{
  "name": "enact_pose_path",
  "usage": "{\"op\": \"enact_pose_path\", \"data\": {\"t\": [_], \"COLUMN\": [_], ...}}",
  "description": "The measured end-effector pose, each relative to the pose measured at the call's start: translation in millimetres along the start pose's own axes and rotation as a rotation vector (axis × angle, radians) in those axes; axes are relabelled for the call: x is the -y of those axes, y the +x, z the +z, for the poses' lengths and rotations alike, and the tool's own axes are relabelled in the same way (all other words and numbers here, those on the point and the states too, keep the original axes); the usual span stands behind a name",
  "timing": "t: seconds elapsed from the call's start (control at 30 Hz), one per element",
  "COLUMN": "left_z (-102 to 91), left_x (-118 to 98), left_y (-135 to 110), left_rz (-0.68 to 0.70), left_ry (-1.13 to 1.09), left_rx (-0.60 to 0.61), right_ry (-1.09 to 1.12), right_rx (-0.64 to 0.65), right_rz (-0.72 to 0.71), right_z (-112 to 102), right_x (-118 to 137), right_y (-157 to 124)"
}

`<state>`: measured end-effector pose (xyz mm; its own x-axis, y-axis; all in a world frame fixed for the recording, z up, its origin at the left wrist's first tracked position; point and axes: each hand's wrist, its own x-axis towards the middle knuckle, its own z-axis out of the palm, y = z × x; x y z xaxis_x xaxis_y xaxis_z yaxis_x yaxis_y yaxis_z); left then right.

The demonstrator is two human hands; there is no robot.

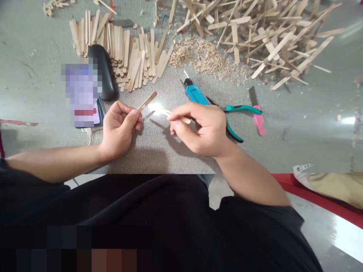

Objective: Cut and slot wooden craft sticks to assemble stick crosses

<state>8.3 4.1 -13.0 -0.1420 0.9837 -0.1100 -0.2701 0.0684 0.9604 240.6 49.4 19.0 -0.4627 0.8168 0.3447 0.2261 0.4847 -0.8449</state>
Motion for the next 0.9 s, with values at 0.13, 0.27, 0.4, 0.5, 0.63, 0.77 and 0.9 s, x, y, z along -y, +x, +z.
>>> {"op": "enact_pose_path", "data": {"t": [0.13,0.27,0.4,0.5,0.63,0.77,0.9], "left_z": [-0.1,-1.0,-1.3,-0.6,0.1,-0.4,-0.5], "left_x": [-1.7,-1.4,-0.7,-1.5,-3.2,-3.4,-3.7], "left_y": [-0.7,-1.7,-2.4,-2.8,-3.1,-2.9,-2.6], "left_rz": [0.01,0.011,0.034,0.031,0.024,0.009,0.013], "left_ry": [0.04,0.043,0.033,0.042,0.043,0.062,0.068], "left_rx": [0.0,0.03,0.04,0.039,0.036,0.033,0.047], "right_ry": [0.028,-0.087,-0.131,-0.146,-0.127,-0.097,-0.078], "right_rx": [0.03,0.044,0.031,0.013,0.002,0.003,0.002], "right_rz": [-0.117,-0.239,-0.26,-0.253,-0.282,-0.299,-0.324], "right_z": [6.7,10.3,12.3,12.7,13.4,15.1,15.9], "right_x": [7.9,5.6,0.4,0.2,3.5,3.2,1.6], "right_y": [-2.9,-4.1,-6.0,-7.1,-6.0,-3.8,-3.6]}}
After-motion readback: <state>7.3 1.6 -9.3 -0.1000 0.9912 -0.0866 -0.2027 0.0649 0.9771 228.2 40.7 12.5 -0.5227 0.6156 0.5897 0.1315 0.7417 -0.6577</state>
